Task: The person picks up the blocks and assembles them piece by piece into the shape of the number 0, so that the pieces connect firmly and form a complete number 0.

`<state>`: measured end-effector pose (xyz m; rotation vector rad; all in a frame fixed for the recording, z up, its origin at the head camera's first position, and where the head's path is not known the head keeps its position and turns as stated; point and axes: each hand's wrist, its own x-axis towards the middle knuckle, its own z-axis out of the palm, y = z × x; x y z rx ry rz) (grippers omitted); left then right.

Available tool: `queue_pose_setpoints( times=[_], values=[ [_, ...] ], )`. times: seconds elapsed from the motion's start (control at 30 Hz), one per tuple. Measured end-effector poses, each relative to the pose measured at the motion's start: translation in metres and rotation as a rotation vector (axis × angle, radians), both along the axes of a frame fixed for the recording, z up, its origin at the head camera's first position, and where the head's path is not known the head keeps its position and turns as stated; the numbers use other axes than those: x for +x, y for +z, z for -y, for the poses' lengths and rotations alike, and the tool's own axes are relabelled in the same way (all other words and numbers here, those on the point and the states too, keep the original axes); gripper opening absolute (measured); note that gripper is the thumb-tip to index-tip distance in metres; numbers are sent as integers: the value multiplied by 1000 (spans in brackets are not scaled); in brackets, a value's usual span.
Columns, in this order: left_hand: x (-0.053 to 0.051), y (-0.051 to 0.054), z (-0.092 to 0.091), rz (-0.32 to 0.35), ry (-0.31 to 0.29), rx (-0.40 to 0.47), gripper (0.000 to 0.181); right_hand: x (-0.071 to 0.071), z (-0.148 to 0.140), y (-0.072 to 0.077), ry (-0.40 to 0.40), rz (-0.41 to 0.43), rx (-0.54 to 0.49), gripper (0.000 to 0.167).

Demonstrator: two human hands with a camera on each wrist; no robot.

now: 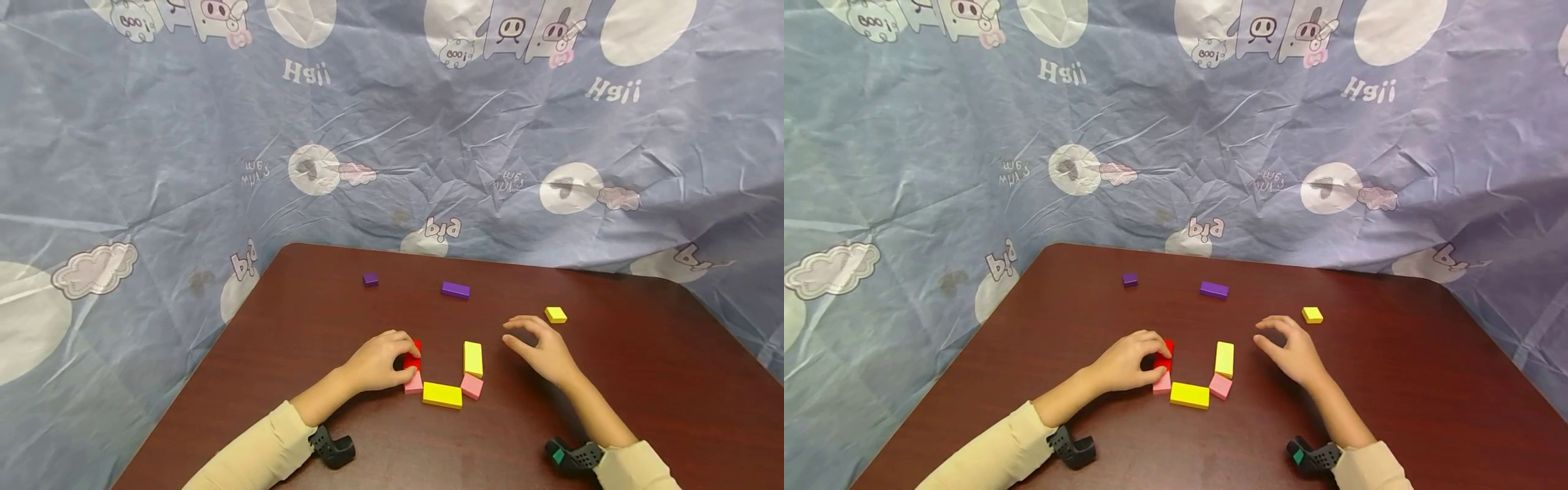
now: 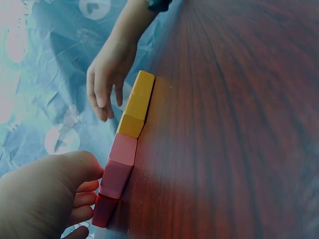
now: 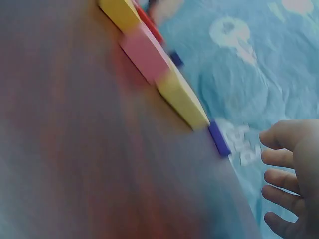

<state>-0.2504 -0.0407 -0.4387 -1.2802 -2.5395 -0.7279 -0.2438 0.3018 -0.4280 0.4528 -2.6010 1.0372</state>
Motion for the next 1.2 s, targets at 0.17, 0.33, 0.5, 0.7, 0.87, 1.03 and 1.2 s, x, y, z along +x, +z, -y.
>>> queue_pose_setpoints(
  times=[0.17,0.33,0.5,0.7,0.87,1.03,1.2],
  values=[
    [-1,-2,0,-3,-6,5,16,-18,-25,1,-94,13,35,29],
    [-2,-4,-1,-7,-6,5,16,-32,-47,3,-197,-13,77,31],
    [-3,-4,-1,-1,-3,2,16,-44,-64,0,-293,-18,114,33],
    [-2,-3,0,-4,-2,7,16,-56,-73,-6,-339,-20,149,34],
    [-2,-3,0,-8,-3,13,16,-60,-76,-7,-346,4,169,37],
    [-2,-1,0,0,-7,10,17,-60,-76,-6,-378,16,164,35],
    [-1,-1,0,9,-9,11,17,-60,-74,-5,-407,33,153,32]
  ],
)
